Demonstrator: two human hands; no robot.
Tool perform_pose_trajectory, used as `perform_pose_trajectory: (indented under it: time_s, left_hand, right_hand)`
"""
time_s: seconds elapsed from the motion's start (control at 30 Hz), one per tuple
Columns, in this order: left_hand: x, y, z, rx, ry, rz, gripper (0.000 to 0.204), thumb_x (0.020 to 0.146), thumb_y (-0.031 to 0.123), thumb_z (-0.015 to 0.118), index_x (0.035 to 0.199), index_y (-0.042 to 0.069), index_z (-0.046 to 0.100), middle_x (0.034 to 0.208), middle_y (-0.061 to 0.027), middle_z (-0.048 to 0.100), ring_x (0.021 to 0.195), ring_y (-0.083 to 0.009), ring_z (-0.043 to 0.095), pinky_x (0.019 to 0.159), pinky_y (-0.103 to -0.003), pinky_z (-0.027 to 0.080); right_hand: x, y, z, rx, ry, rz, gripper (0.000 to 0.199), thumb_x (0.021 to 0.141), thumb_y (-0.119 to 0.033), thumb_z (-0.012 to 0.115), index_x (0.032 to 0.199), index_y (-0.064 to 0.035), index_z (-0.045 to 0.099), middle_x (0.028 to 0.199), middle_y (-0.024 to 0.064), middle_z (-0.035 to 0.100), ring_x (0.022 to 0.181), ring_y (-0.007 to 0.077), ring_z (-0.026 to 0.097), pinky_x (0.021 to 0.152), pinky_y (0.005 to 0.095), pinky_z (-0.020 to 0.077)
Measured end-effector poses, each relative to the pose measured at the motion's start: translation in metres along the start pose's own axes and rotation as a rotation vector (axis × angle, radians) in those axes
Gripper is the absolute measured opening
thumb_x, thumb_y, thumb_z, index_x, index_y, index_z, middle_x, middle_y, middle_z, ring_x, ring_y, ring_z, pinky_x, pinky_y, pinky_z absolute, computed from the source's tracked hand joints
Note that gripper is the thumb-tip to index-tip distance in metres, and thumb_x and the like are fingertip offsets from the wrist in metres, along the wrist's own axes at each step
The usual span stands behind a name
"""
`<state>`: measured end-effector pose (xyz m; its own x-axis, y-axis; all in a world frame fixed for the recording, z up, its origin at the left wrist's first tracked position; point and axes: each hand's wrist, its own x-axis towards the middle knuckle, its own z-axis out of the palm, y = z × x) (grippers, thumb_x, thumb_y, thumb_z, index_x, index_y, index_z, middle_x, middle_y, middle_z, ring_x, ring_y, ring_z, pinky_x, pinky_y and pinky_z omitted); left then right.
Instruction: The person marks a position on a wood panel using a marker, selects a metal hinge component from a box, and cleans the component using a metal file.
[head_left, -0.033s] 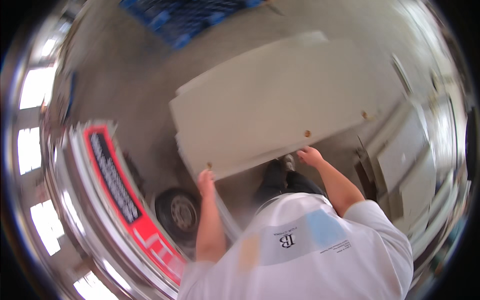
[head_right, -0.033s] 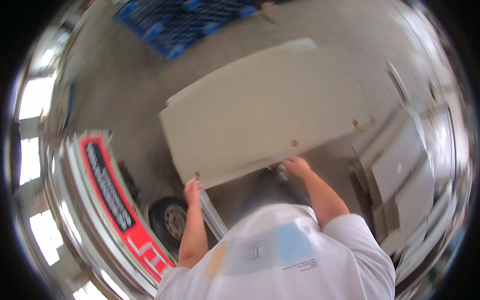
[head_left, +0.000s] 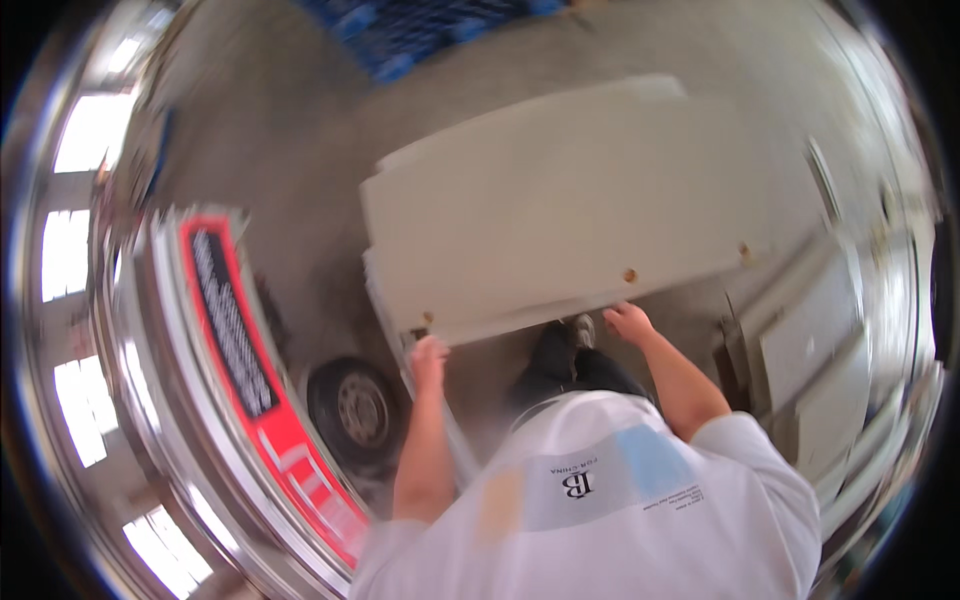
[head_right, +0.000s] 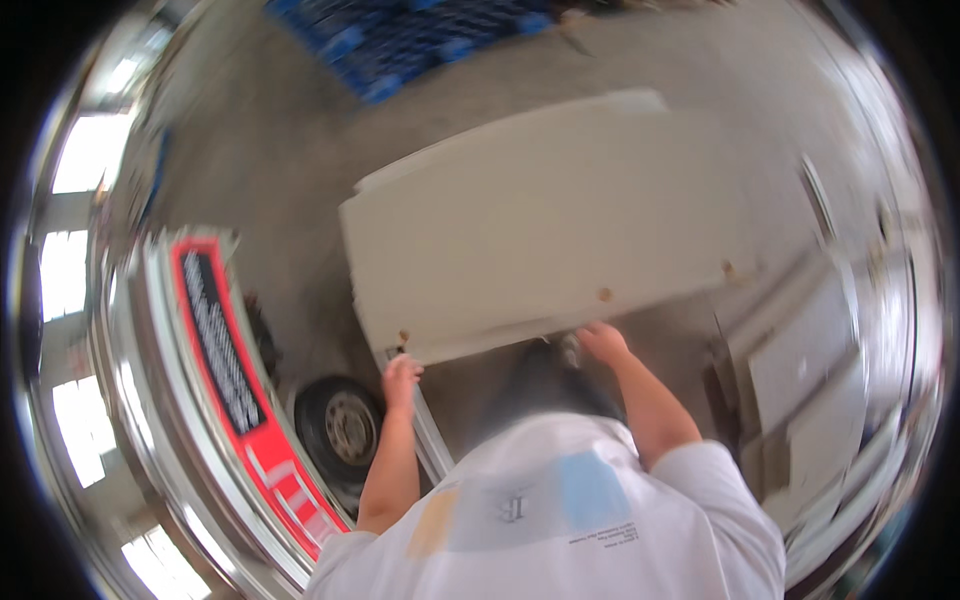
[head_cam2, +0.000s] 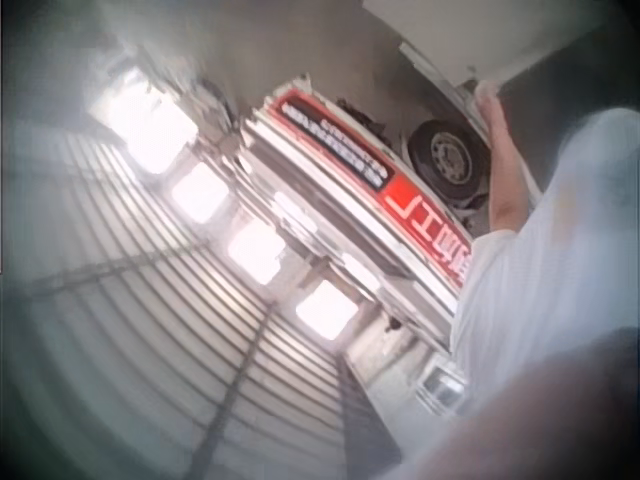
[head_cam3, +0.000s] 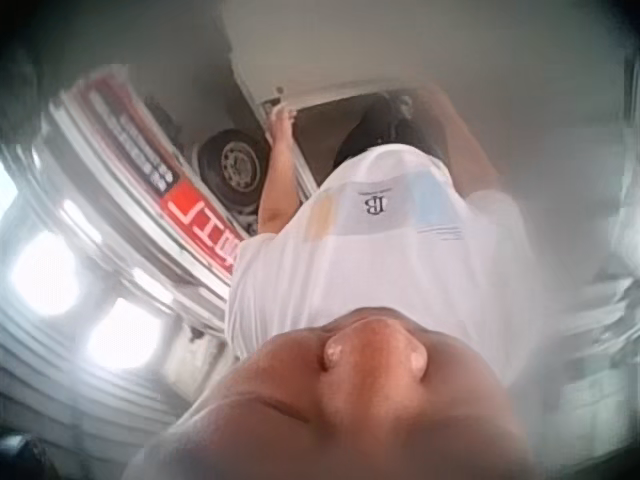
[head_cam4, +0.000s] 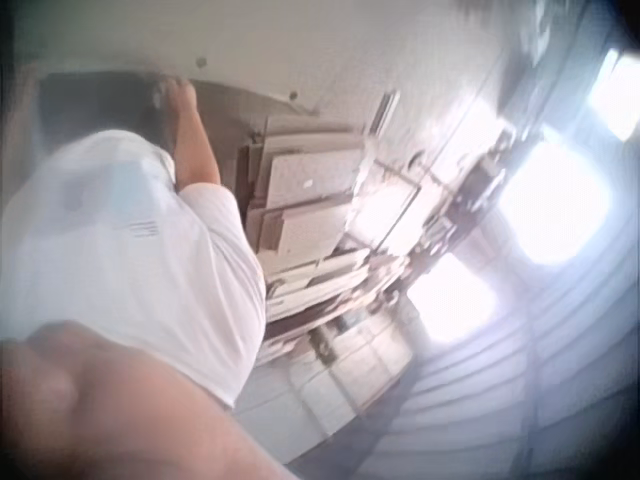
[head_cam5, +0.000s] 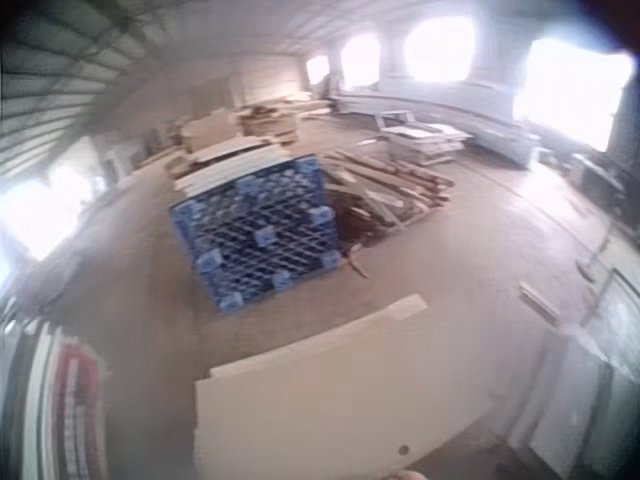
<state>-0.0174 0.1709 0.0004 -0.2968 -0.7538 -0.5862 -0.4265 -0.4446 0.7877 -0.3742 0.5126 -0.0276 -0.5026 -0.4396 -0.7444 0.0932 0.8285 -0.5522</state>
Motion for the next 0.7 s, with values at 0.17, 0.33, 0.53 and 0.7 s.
perform_pose_trajectory:
  time_s: [0.17,0.33,0.53,0.7]
  left_hand:
    - [-0.130,-0.074,-0.034,0.317,-0.171,-0.127,0.027,0.102,0.028,0.065,0.120,0.008,0.072,0.105,-0.0056,0.072,0.093,-0.0173,0.069,0.079,-0.034,0.056]
    - [-0.278,-0.105,-0.057,0.300,-0.050,-0.311,0.038,0.100,0.036,0.064,0.122,0.005,0.071,0.118,-0.0144,0.074,0.108,-0.0281,0.071,0.094,-0.042,0.055]
    - [-0.296,-0.167,-0.113,0.970,-0.325,-0.004,0.035,0.102,0.032,0.058,0.123,0.008,0.072,0.117,-0.0157,0.073,0.107,-0.0314,0.070,0.091,-0.045,0.056]
    - [-0.249,-0.263,-0.179,0.835,-0.129,-0.052,0.034,0.104,0.028,0.053,0.124,0.007,0.070,0.114,-0.0142,0.073,0.102,-0.0290,0.070,0.087,-0.044,0.056]
  right_hand:
    - [0.014,0.002,0.037,0.037,-0.228,0.094,0.031,0.098,-0.034,0.066,0.095,-0.0041,0.070,0.082,0.0068,0.073,0.066,0.0174,0.068,0.055,0.0344,0.0556]
    - [0.007,0.062,0.046,-0.160,-0.373,0.215,0.030,0.095,-0.032,0.067,0.100,-0.0028,0.072,0.087,0.0093,0.077,0.070,0.0185,0.073,0.055,0.0355,0.0564]
    - [0.002,-0.021,0.072,-0.091,-0.374,0.115,0.023,0.096,-0.027,0.068,0.096,-0.0049,0.069,0.080,0.0087,0.072,0.062,0.0180,0.066,0.051,0.0337,0.0514]
    - [-0.006,-0.141,0.138,-0.361,-0.316,-0.373,0.026,0.096,-0.031,0.069,0.100,-0.0050,0.072,0.084,0.0057,0.074,0.078,0.0158,0.072,0.072,0.0309,0.0562]
